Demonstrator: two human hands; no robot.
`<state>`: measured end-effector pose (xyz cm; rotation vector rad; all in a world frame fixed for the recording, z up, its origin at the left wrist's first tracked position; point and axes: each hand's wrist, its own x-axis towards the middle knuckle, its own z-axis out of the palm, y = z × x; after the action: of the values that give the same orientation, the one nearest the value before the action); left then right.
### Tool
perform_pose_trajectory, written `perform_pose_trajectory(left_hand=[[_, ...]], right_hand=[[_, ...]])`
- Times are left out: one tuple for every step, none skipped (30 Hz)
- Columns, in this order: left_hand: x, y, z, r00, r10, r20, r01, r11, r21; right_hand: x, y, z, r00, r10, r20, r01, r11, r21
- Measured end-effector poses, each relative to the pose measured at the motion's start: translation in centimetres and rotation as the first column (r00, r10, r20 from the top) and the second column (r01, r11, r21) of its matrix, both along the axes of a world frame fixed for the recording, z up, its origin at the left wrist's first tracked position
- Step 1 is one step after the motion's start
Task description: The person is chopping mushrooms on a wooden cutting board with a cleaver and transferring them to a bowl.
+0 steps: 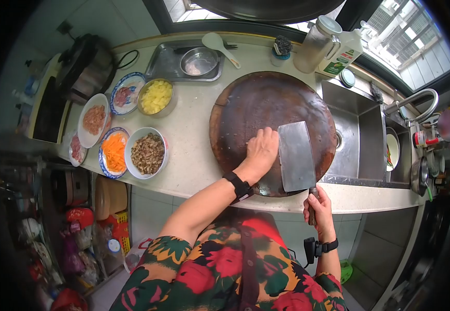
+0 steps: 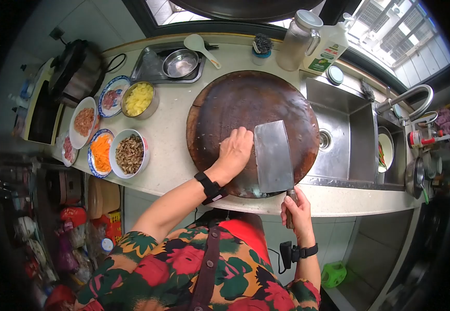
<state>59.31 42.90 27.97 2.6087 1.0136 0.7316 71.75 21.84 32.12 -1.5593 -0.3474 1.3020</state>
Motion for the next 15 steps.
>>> perform_pose_trajectory(left_hand=[[0.1,-0.2,-0.1,1.0,0.006,-0.004,-0.006,1.0,0.001],[0.3,-0.4,-0.2,0.999,0.005,-0.046,-0.004,1.0,0.021],[0.3,-0.5,-0.1,0.996,0.004,-0.087,-0.001,0.999,0.043],[0.1,-0.5,0.0,0.993,-0.012,-0.117,0.018,0.999,0.05],[-0.1,-0.6,0.1,0.993,-0.007,-0.116,0.013,0.998,0.053],[-0.5,-0.6,0.3,0.989,-0.034,-0.142,0.043,0.997,0.063],[-0.9,-0.6,0.4,0.984,-0.059,-0.17,0.072,0.995,0.071],[-1.4,-0.6,0.6,0.984,-0.05,-0.169,0.063,0.995,0.074],[-2.0,-0.5,1.2,0.977,-0.083,-0.195,0.101,0.991,0.084],[-2.8,-0.3,1.8,0.968,-0.111,-0.224,0.135,0.987,0.092],[-3.8,0.0,2.5,0.969,-0.092,-0.23,0.116,0.989,0.096],[-4.9,0.5,3.6,0.974,-0.092,-0.207,0.107,0.992,0.062],[-6.3,0.9,4.8,0.979,-0.089,-0.185,0.096,0.995,0.029],[-8.1,1.3,6.1,0.992,-0.045,-0.116,0.041,0.998,-0.036],[-10.1,2.2,6.6,0.996,-0.025,-0.083,0.023,0.999,-0.033]], right_hand=[[0.0,-0.1,0.0,1.0,-0.009,-0.022,0.009,1.0,0.001],[-0.1,0.0,0.0,0.999,-0.017,-0.043,0.017,1.0,0.004],[-0.2,0.0,0.0,0.999,-0.011,-0.044,0.012,1.0,0.008],[-0.2,0.0,0.1,1.0,0.001,-0.007,-0.001,1.0,0.029],[-0.3,0.0,0.2,0.999,0.013,0.03,-0.014,0.999,0.049],[-0.3,0.1,0.4,0.999,0.018,0.032,-0.019,0.998,0.053],[-0.4,0.3,0.6,0.998,0.012,0.064,-0.017,0.996,0.086],[-0.5,0.5,0.8,0.996,0.007,0.094,-0.018,0.993,0.119],[-0.4,0.8,1.2,0.995,0.018,0.093,-0.03,0.992,0.123],[-0.3,1.3,1.7,0.991,0.041,0.127,-0.058,0.989,0.137],[-0.1,1.7,2.0,0.985,0.066,0.158,-0.09,0.984,0.152],[-0.1,2.2,2.2,0.983,0.084,0.161,-0.114,0.976,0.185],[-0.2,3.0,2.8,0.983,0.103,0.151,-0.131,0.974,0.187],[-0.3,3.7,3.0,0.977,0.14,0.163,-0.172,0.963,0.207],[-0.4,4.4,3.0,0.969,0.172,0.176,-0.21,0.951,0.227]])
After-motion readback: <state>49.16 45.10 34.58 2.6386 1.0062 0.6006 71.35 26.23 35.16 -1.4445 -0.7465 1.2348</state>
